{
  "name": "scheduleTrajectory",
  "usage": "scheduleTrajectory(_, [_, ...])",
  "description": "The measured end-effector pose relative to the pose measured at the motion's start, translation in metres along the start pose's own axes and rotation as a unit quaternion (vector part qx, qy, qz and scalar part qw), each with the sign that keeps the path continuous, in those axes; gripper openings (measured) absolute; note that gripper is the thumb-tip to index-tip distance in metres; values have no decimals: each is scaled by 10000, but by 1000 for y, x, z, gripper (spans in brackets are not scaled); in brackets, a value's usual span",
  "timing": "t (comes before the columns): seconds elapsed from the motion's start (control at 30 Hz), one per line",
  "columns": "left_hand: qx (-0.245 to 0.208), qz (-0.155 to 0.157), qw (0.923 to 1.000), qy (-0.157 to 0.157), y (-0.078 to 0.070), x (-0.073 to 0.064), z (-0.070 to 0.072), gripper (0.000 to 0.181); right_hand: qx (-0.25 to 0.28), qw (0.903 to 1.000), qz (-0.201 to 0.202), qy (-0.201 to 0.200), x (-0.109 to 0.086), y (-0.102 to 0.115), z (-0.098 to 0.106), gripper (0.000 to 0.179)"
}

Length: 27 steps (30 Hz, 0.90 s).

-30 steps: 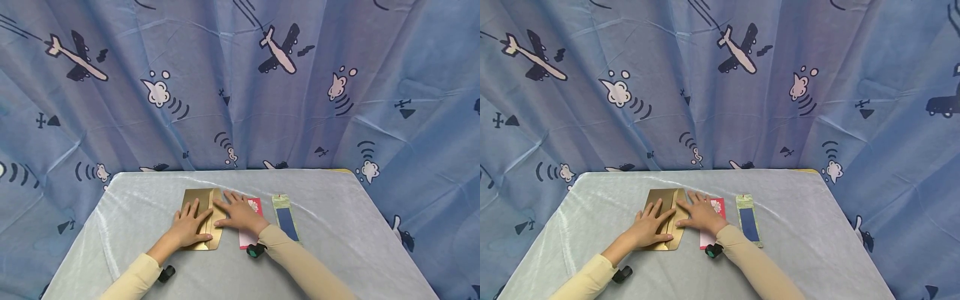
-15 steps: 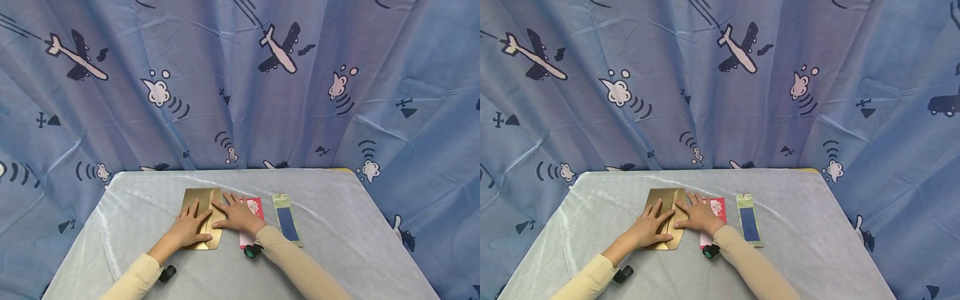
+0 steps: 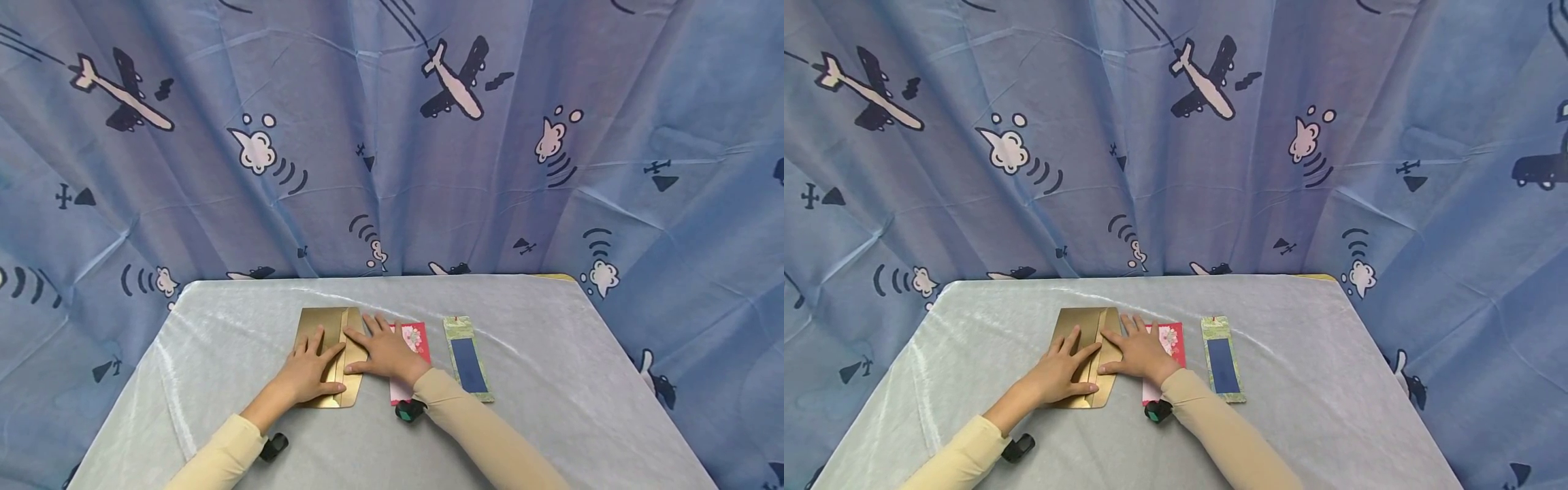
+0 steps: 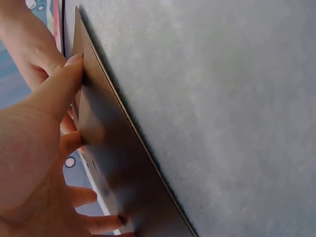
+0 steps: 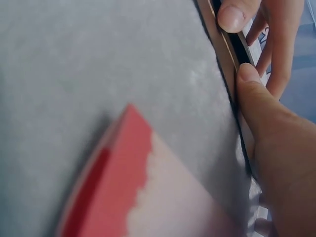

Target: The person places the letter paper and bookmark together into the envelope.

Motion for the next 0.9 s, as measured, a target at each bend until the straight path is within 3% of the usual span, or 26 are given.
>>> scheduleTrajectory(0.33, [-20,34,9999,-143,-2,2,4,74,-133,9999,-33,-22,0,0,-3,84])
scheduleTrajectory(0.63, [142,93,9961,-864,-8,8,10,54,-225,9997,-53,-55,0,0,-2,84])
scheduleTrajectory(0.9, [124,149,9957,-908,-8,11,9,54,-251,9996,-11,-137,-1,1,0,84])
Point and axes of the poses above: each hand's wrist, its own x-axis towards the middle knuckle, its own z-axis out of the back of the hand, y = z × x, the point moved 6 cm from there along x, towards the middle knuckle, and after that the axes turned 2 degrees about -y, right-handed, at the moved point
